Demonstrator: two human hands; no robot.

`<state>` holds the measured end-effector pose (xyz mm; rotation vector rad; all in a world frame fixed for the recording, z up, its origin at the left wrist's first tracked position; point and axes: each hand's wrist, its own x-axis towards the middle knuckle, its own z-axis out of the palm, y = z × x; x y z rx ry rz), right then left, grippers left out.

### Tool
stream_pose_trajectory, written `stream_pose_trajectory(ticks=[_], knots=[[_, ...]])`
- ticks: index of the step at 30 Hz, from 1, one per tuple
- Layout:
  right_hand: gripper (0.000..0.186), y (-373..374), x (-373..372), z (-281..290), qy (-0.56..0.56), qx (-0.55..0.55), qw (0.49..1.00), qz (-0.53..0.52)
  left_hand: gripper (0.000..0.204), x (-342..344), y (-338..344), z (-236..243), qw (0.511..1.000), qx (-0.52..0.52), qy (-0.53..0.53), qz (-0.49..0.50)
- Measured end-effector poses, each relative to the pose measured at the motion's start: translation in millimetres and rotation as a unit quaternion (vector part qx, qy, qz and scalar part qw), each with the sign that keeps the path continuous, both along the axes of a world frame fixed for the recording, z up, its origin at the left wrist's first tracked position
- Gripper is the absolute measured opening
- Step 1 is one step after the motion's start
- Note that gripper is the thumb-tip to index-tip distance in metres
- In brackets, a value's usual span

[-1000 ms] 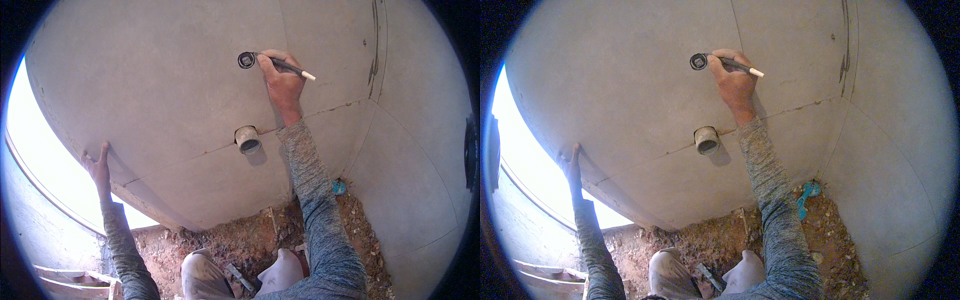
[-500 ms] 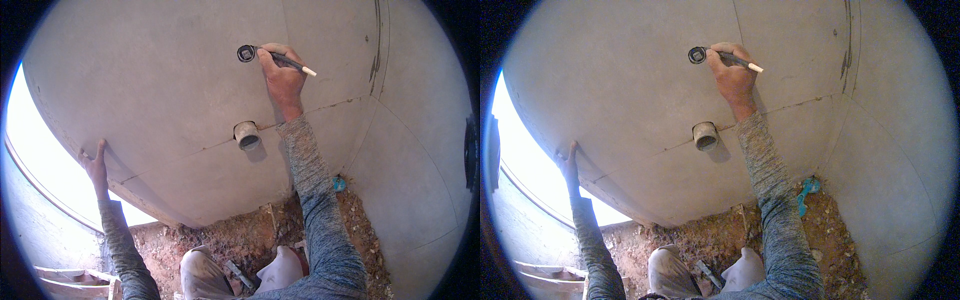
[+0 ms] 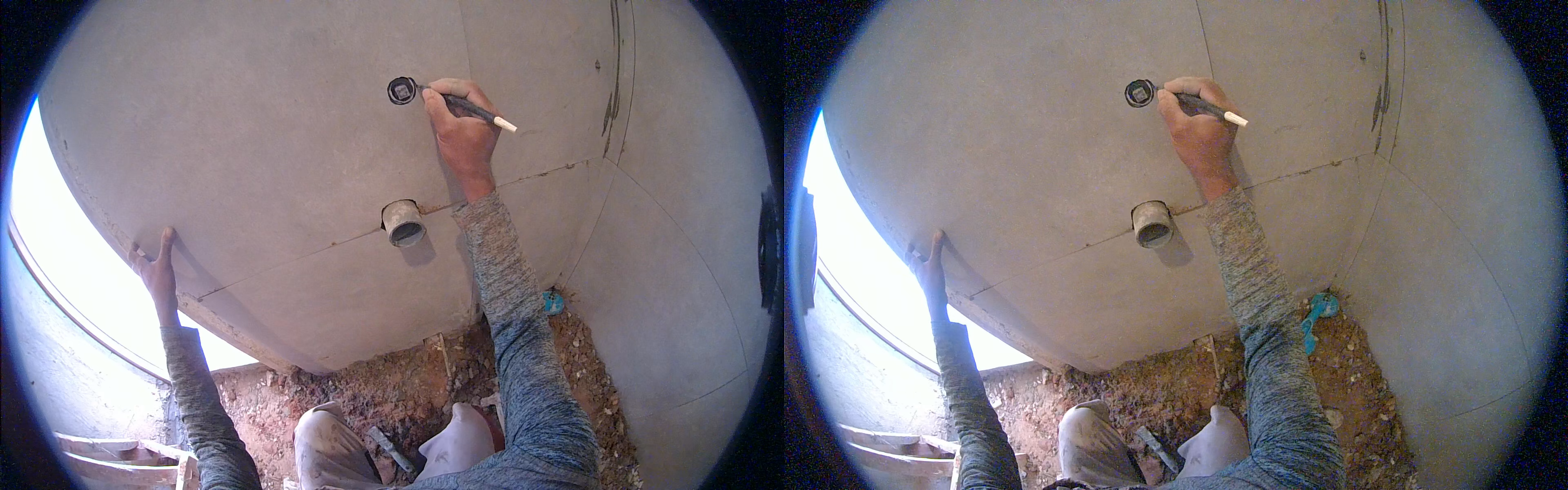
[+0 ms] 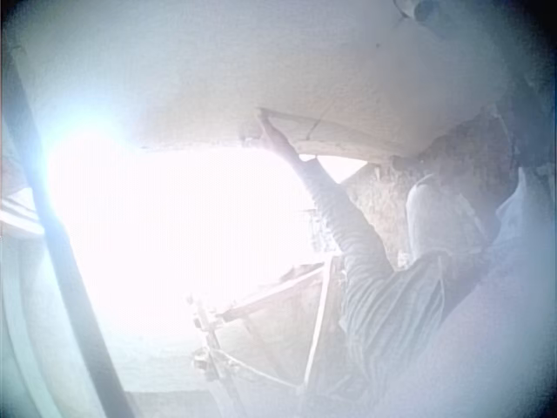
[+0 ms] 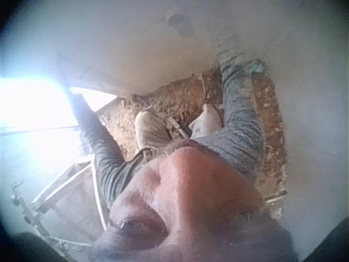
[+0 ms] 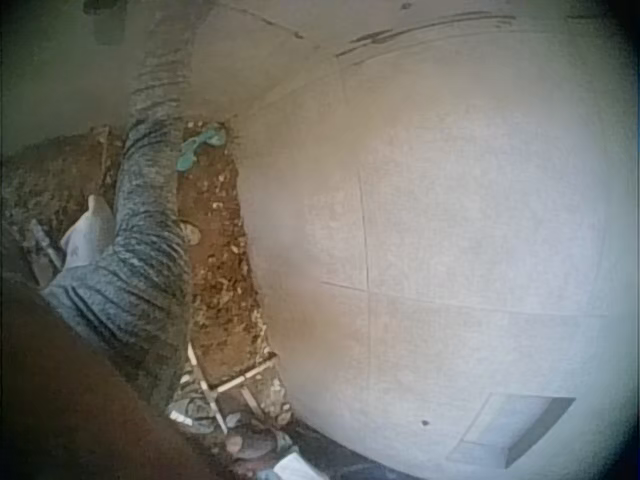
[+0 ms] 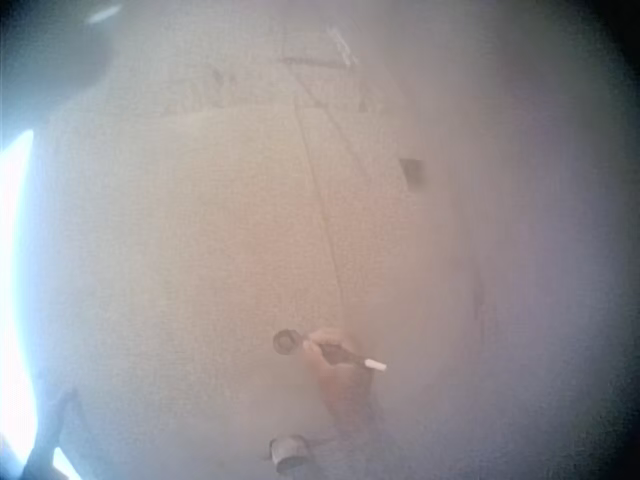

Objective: The person uses a hammer to knock out a hole in a wall tile, marks the tile with a pencil, and then picks up the tile to carry it across a construction area.

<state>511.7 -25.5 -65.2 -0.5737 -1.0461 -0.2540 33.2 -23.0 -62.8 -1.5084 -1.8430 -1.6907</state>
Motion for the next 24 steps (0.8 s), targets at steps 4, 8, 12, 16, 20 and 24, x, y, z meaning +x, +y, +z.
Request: stream_pose_trajectory(ticks=[4, 8, 12, 16, 20, 24], knots=[[0.007, -2.3, -2.2, 1.1, 0.02, -0.013, 0.999, 0.026, 0.109, 0.9, -1.4, 1.9, 1.0, -0.001, 0.006, -0.002], [0.007, -4.0, -3.2, 2.8, 0.03, -0.018, 0.998, 0.043, 0.109, -2.9, 1.7, -0.7, 1.0, 0.004, 0.011, 0.001], [0.008, -3.2, -2.5, 2.4, 0.023, -0.013, 0.999, 0.032, 0.11, -2.0, 1.1, 0.2, 1.0, 0.009, 0.018, 0.0], [0.008, -0.7, -1.9, -0.2, 0.027, -0.014, 0.999, 0.042, 0.111, -5.5, 2.5, -0.7, 1.0, 0.001, 0.018, 0.0], [0.008, -4.0, -1.5, -0.6, 0.006, -0.014, 1.0, 0.019, 0.11, -2.8, 0.1, -0.4, 1.0, -0.001, 0.015, 0.005], [0.008, -0.5, 0.6, -4.4, -0.002, -0.015, 1.0, 0.002, 0.111, -3.7, 1.3, -0.2, 1.0, 0.001, 0.015, -0.002]])
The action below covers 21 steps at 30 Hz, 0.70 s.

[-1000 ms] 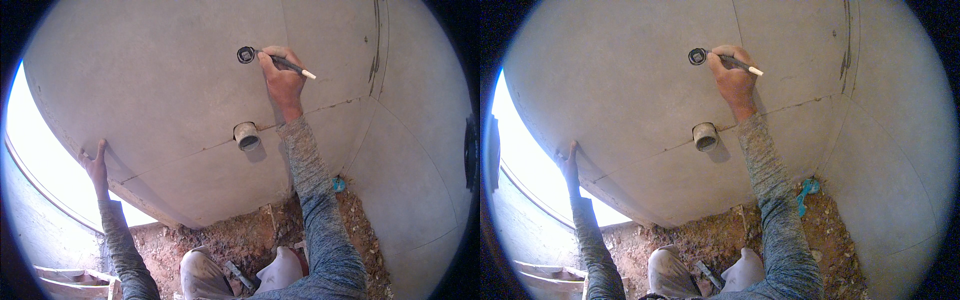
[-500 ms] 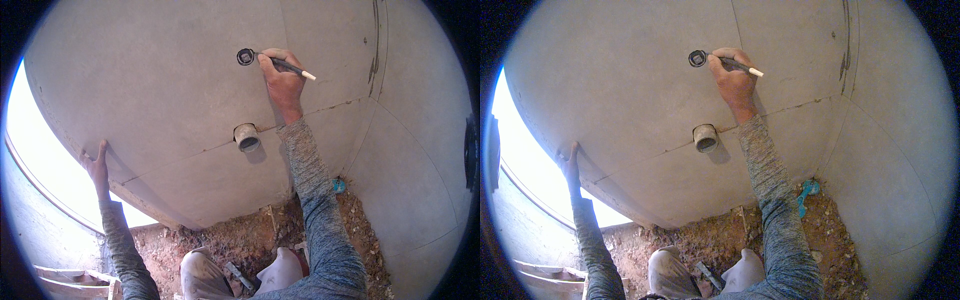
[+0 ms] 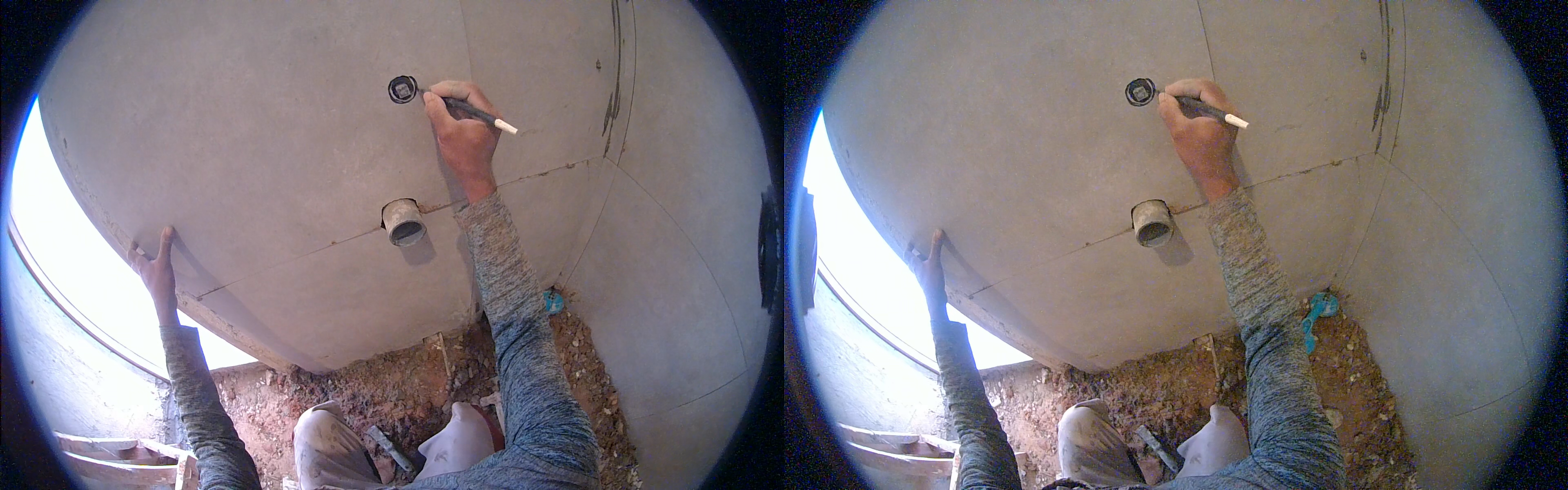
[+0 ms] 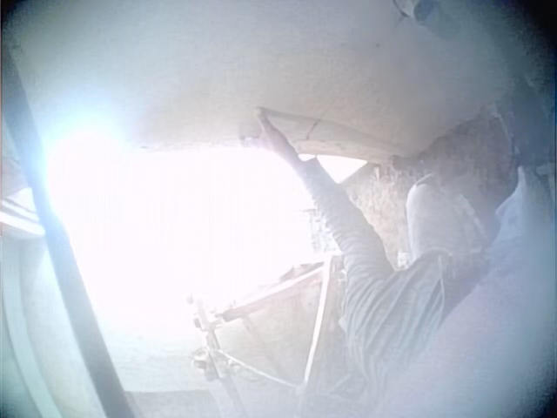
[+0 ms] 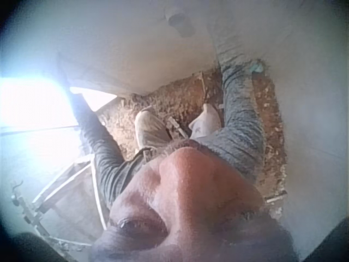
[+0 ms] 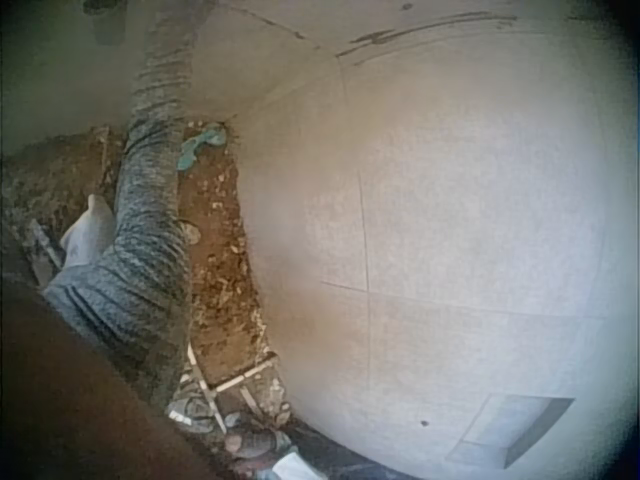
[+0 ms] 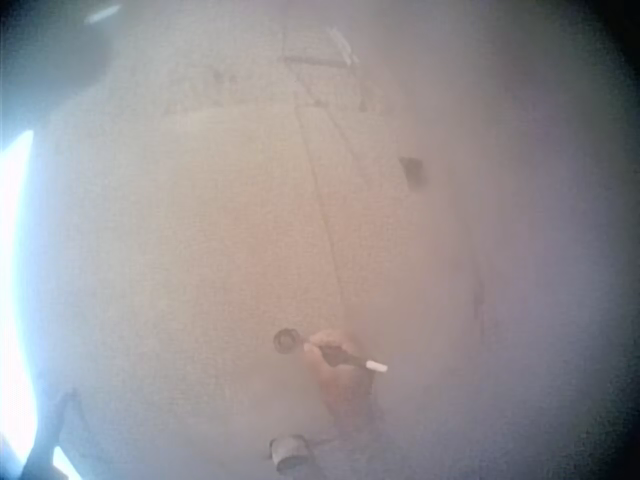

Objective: The person uses a hammer to knock out a hole in a wall tile, marks the tile with a pencil, and then picks up the tile to carry it across a construction area.

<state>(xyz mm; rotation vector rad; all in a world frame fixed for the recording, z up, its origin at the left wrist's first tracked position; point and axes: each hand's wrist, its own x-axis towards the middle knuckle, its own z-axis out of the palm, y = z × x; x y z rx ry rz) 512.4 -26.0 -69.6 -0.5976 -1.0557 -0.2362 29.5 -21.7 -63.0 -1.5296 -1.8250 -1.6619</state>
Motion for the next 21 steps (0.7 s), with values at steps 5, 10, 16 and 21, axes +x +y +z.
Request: stream_pose_trajectory(ticks=[5, 10, 16, 21], knots=[[0.005, -6, -1, 1, -0.031, -0.001, 0.999, -0.028, 0.111, 2, 0, -1, 1.0, -0.005, -0.017, -0.005], [0.008, -4, -3, 4, 0.034, 0.005, 0.997, 0.067, 0.11, -1, 2, -1, 1.0, 0.0, -0.005, 0.001], [0.008, -4, -3, 5, 0.033, -0.026, 0.999, 0.032, 0.109, 3, -3, 0, 1.0, -0.002, -0.004, -0.001], [0.008, -4, -4, 4, 0.009, 0.006, 1.0, -0.003, 0.109, -6, 4, -2, 1.0, 0.013, 0.002, 0.005]])
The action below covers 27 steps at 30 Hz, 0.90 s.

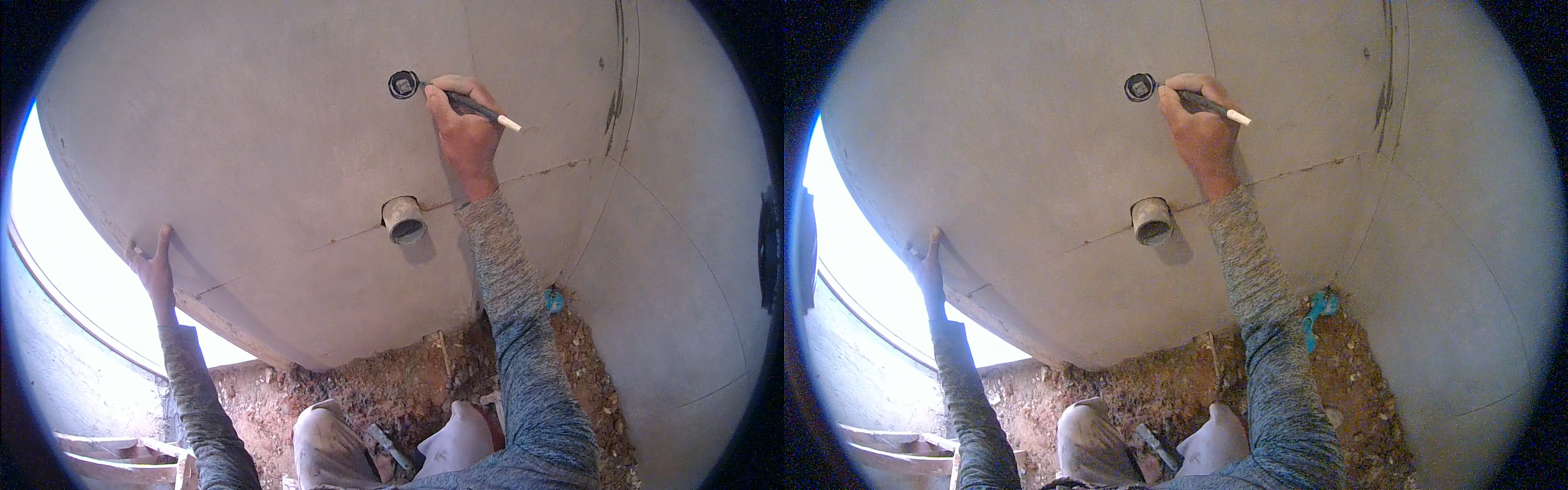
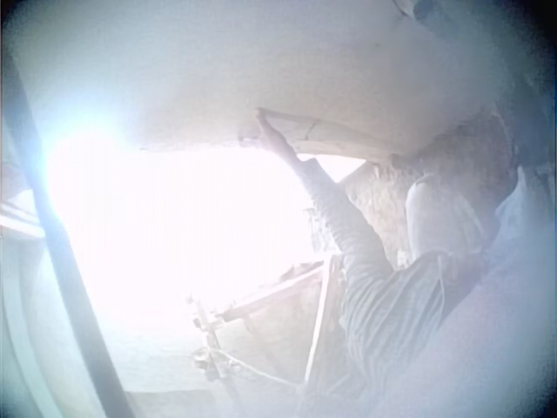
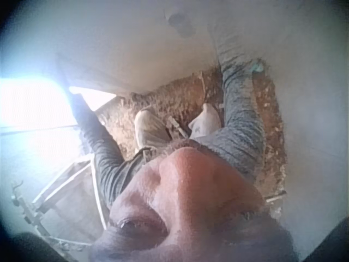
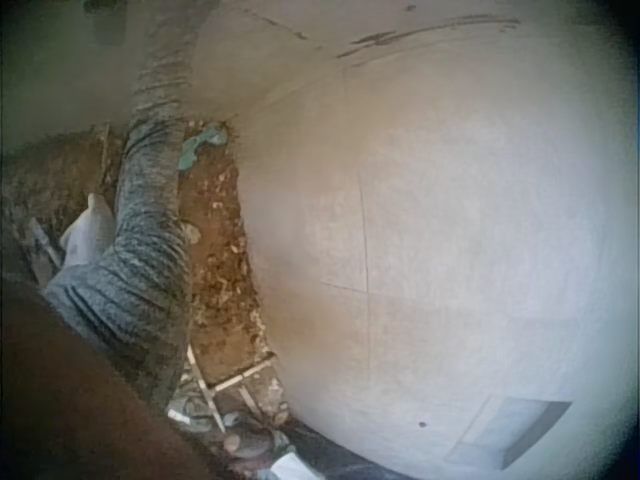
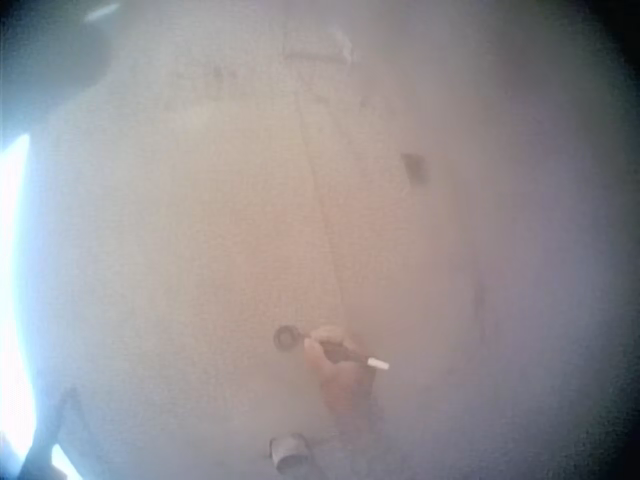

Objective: The person uses a hammer to knock out a hole in a wall tile, marks the tile with a pencil, and then picks up the tile to carry it across a construction area.

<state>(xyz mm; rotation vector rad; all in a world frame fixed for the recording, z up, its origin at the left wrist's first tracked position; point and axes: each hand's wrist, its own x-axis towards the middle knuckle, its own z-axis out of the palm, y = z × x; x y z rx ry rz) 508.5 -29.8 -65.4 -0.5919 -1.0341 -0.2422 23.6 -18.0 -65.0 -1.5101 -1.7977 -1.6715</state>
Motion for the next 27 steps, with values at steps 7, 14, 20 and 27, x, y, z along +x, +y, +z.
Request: stream_pose_trajectory(ticks=[7, 14, 20, 27], knots=[[0.008, -1, 1, -4, -0.016, -0.009, 1.0, 0.008, 0.109, 0, 1, 0, 1.0, 0.001, -0.004, -0.013], [0.005, 0, 2, -8, -0.048, -0.008, 0.998, -0.031, 0.11, 7, -3, 2, 1.0, -0.006, -0.007, -0.006], [0.005, 0, 0, -7, -0.034, -0.008, 0.999, -0.002, 0.111, 4, -2, 1, 1.0, -0.012, -0.008, -0.002], [0.007, -4, -3, -7, -0.02, -0.02, 1.0, 0.008, 0.113, 10, -7, 2, 1.0, -0.022, -0.015, -0.003]])
